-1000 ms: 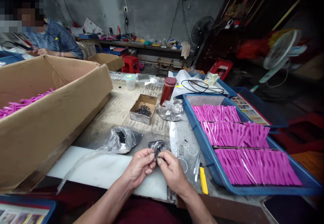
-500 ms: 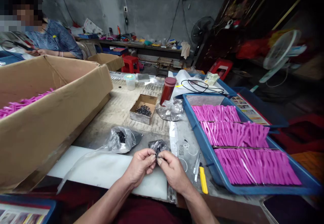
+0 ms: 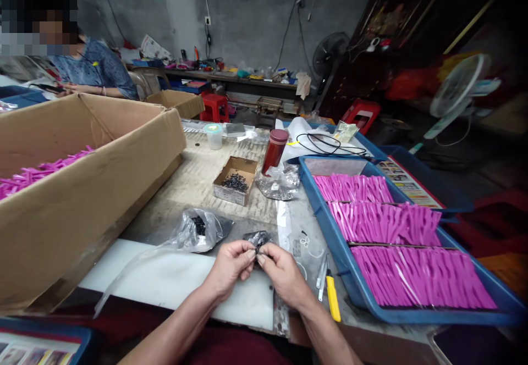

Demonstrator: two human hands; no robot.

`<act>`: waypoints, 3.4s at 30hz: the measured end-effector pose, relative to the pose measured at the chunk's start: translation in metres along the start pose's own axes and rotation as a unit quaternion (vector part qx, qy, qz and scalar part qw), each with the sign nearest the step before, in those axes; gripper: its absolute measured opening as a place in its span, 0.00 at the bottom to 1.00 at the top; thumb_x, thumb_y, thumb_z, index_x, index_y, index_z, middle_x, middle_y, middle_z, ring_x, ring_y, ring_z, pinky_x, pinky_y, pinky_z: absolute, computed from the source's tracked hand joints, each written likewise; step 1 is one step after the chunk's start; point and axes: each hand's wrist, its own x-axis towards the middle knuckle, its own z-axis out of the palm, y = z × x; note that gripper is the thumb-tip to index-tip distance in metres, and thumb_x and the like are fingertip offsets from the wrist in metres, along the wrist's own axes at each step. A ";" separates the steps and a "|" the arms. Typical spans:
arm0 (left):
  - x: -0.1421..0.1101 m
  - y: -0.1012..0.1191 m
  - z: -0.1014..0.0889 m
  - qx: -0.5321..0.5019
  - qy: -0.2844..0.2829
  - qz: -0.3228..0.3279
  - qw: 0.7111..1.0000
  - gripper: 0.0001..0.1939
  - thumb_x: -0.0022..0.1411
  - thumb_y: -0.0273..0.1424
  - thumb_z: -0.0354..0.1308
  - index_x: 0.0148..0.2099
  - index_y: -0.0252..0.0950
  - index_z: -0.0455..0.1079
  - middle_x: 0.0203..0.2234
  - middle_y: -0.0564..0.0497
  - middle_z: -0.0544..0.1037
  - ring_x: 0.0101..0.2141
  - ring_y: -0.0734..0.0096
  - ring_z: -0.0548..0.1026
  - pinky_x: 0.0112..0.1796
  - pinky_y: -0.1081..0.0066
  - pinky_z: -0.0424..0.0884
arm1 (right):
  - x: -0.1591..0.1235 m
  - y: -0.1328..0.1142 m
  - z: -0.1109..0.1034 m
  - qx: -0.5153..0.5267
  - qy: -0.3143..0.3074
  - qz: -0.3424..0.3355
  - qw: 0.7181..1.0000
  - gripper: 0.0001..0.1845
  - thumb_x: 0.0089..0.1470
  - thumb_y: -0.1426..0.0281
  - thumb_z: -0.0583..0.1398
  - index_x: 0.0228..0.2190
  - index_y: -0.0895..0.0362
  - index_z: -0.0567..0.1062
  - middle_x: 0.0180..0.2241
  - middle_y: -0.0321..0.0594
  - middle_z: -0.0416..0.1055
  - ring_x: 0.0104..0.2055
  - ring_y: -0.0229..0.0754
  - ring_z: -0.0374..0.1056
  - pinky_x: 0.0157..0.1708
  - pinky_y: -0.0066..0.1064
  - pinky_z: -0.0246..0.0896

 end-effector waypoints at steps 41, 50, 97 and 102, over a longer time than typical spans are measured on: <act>0.075 0.112 -0.057 0.410 0.158 0.171 0.882 0.07 0.45 0.27 0.52 0.27 0.33 0.70 0.13 0.57 0.66 0.17 0.78 0.62 0.21 0.77 0.55 | 0.016 0.023 0.007 -0.518 0.011 -0.080 0.852 0.07 0.45 0.77 0.53 0.22 0.55 0.69 0.25 0.38 0.68 0.30 0.42 0.62 0.29 0.32 0.43; 0.008 0.088 -0.097 0.717 0.050 0.113 0.686 0.11 0.50 0.25 0.46 0.25 0.36 0.70 0.23 0.51 0.73 0.27 0.71 0.68 0.26 0.76 0.57 | 0.017 0.030 0.008 -0.533 0.016 -0.095 0.840 0.08 0.46 0.78 0.52 0.21 0.57 0.67 0.24 0.39 0.67 0.28 0.42 0.62 0.28 0.32 0.42; -0.002 0.054 -0.044 0.071 0.066 0.013 0.995 0.09 0.40 0.30 0.60 0.25 0.30 0.65 0.15 0.53 0.70 0.14 0.80 0.64 0.13 0.81 0.54 | 0.006 0.025 0.000 -0.347 0.061 -0.101 0.931 0.14 0.45 0.79 0.49 0.33 0.58 0.69 0.30 0.41 0.68 0.34 0.41 0.62 0.34 0.31 0.56; 0.000 0.048 -0.038 0.098 0.067 0.019 0.993 0.10 0.41 0.28 0.59 0.28 0.29 0.66 0.12 0.57 0.66 0.13 0.84 0.58 0.16 0.80 0.50 | 0.005 0.025 -0.003 -0.312 0.061 -0.084 0.944 0.14 0.45 0.79 0.49 0.34 0.59 0.69 0.30 0.41 0.68 0.35 0.40 0.62 0.35 0.31 0.57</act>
